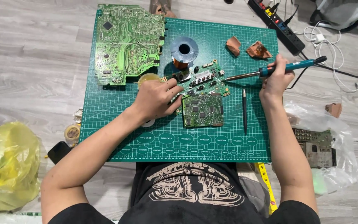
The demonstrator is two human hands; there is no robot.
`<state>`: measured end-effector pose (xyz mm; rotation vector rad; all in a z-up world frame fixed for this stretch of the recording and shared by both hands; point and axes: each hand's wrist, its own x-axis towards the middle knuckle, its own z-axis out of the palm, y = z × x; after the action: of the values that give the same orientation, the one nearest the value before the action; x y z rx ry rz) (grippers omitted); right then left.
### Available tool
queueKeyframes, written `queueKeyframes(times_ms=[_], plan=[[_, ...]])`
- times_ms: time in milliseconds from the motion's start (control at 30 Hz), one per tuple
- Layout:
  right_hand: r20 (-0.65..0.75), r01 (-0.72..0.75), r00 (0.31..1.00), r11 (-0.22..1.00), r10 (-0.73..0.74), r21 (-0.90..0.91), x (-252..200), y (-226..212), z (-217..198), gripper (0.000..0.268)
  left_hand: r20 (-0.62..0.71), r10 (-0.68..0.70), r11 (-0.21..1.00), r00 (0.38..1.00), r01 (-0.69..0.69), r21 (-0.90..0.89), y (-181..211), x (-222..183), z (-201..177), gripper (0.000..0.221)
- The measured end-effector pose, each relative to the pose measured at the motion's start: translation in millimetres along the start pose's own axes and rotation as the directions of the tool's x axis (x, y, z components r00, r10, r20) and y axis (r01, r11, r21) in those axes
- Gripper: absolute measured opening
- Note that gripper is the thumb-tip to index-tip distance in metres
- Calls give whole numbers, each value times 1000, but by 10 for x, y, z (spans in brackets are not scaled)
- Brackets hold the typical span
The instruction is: Soldering electronic components onto a circuit board using a soldering iron and solder wire on a green cutting mat.
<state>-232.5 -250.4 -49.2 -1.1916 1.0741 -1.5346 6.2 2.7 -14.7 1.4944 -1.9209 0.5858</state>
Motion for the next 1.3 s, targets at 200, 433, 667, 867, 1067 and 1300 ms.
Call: queueKeyframes(times_ms=[200,433,667,867,1067,1300], plan=[[11,-23,1000,1000,23,-2,28,36,-35,33,2,-7,1000,1000,7,9,2,-18,21,14],[31,-32,999,999,33,-3,-28,-43,-2,35,-6,-14,1000,1000,14,10,4,-19,49,14],[24,-44,999,998,43,33,3,-22,-16,33,-4,-10,1000,1000,10,-3,13,-12,25,15],[30,-36,999,999,36,9,-25,-37,-24,33,-3,-20,1000,1000,20,-1,17,-19,33,17],[35,-19,999,1000,19,-6,-41,-65,-9,33,-2,-13,1000,1000,13,1,15,-10,20,16],[23,-37,999,998,35,52,-34,-47,-9,31,-10,-12,1000,1000,12,-7,20,-12,24,14]])
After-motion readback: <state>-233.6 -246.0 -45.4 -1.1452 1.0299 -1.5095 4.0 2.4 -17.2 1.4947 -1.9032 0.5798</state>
